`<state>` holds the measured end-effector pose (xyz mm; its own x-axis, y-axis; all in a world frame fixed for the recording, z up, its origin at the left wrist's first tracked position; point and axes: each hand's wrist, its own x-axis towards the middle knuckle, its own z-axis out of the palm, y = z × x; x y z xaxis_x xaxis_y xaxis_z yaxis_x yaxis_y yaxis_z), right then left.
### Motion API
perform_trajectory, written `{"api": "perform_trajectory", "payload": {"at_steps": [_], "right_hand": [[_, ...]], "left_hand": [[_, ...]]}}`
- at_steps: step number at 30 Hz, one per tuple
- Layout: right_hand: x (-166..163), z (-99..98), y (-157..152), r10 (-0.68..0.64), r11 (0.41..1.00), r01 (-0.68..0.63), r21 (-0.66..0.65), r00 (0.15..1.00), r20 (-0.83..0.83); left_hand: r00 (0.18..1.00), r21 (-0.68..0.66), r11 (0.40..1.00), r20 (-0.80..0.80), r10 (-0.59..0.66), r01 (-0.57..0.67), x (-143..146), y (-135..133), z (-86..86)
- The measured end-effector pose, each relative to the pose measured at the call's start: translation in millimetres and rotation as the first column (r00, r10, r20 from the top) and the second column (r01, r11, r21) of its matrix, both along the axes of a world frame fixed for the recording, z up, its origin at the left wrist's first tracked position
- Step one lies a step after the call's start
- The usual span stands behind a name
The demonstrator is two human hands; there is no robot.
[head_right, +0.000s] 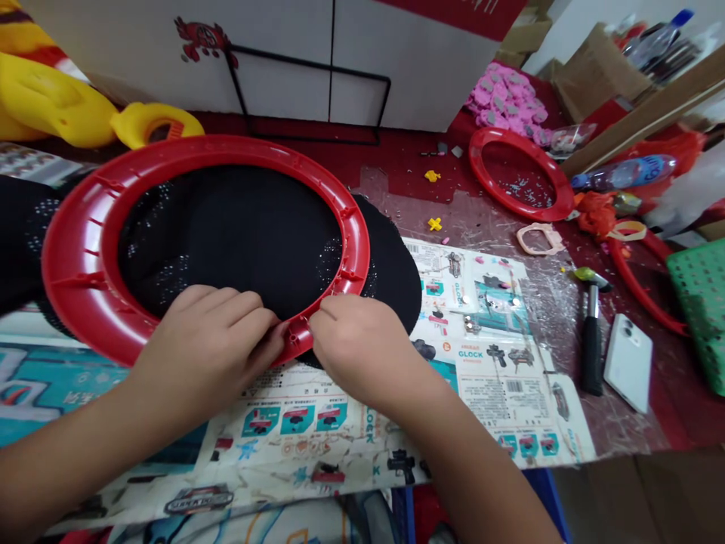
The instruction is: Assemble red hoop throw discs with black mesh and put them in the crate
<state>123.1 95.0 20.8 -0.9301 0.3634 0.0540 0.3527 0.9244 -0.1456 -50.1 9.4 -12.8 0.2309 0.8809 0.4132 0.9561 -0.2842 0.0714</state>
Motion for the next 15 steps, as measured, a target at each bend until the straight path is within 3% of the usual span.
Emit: {"api": "perform_trajectory", "payload": {"at_steps": [4, 10, 12, 15], "right_hand": [[-7.6, -3.2, -14.8, 0.065, 0.984, -0.062, 0.17, 0.998, -0.008], [-15.8, -1.8, -17.1, 0.034, 0.98, -0.018, 0.2, 0.996, -0.08], [-15.2, -2.5, -12.4, -0.004, 0.988, 0.018, 0.153, 0.996, -0.091], [-12.9, -4.8, -4.1, -0.118, 0.991, 0.107, -0.084, 0.983, -0.141]], "left_hand": [[1.0, -0.001, 1.0, 0.009, -0.027, 0.027, -0.9, 0.5, -1.1], [0.999, 0.008, 0.999, 0.029, -0.032, 0.032, 0.3, -0.5, -1.4], [0.999, 0.012, 0.999, 0.034, -0.035, 0.034, 0.6, -0.6, -1.5], [0.999, 0.011, 0.999, 0.034, -0.038, 0.038, -0.2, -0.5, -2.2]]}}
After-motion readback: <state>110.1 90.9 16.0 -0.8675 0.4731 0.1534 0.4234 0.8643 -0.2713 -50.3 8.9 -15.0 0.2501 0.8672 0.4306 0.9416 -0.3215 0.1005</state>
